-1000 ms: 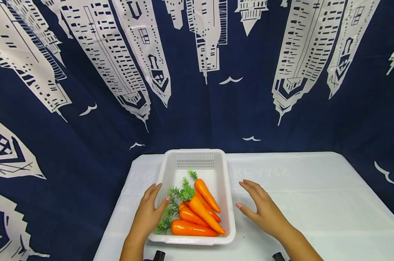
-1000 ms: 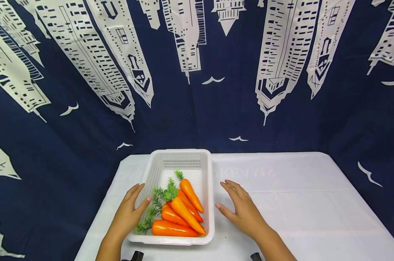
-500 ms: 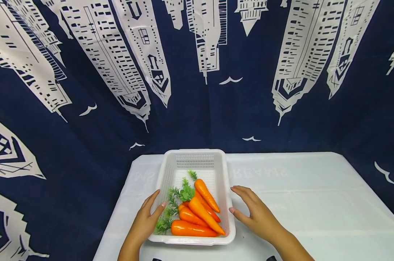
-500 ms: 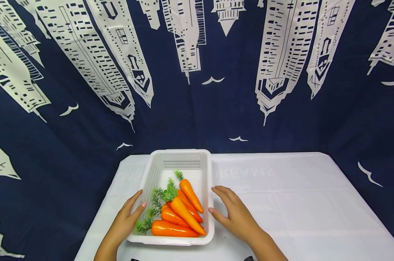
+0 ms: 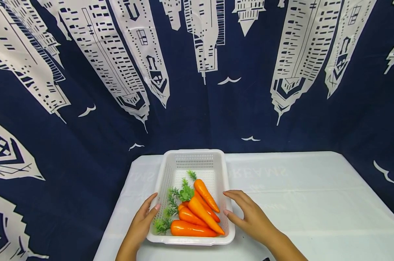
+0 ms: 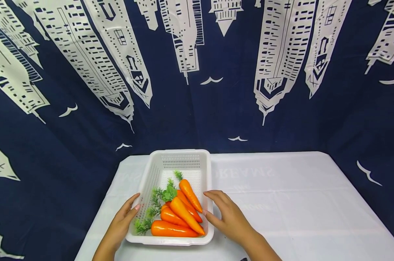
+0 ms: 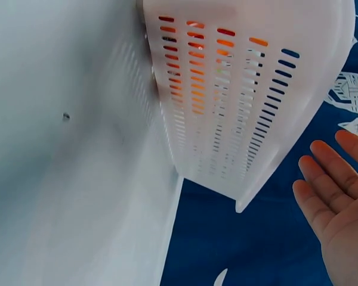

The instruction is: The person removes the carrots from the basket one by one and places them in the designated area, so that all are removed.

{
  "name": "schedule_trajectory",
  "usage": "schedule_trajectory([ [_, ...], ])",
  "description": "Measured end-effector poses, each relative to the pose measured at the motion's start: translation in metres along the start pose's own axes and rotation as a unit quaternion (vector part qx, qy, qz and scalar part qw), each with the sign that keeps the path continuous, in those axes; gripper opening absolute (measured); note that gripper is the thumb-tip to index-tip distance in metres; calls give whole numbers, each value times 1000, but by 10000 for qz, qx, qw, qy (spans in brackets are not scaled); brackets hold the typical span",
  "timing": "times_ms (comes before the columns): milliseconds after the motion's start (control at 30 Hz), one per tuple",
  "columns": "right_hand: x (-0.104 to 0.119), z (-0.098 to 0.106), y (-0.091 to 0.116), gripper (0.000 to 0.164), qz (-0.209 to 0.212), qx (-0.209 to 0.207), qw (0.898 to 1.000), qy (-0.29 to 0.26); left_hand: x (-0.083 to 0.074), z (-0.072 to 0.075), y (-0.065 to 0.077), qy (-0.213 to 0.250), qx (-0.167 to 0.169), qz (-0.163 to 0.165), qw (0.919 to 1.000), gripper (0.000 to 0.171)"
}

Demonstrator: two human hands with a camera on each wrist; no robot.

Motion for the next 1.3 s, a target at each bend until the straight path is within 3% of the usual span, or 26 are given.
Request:
schedule_trajectory([
  [333,6,-8,-4,50,493,-12,9986,-200,8,0,5,583,328,-16,9978,55],
  [567,11,-15,-9,48,689,41,9971,-307,14,1,9,1139,898,-255,9891,60],
  [800,18,-24,-14,40,949,11,9954,-89,19,3,14,1210,1281,-308,9839,66],
  [967,22,-33,-18,38,1104,110,9938,-21,21,4,16,1203,1350,-271,9831,67],
  [1300,28,-41,-23,37,681,739,9949,0,25,5,16,1382,1520,-323,9781,76],
])
Point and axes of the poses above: each hand's wrist, its own y-axis away from the middle knuckle, its own z-axis out of the back of the hand, x = y × z, the point moved 3 cm from there along -y, towards the middle knuckle, and after that the axes turned 15 degrees about x, right-handed, at the moved point
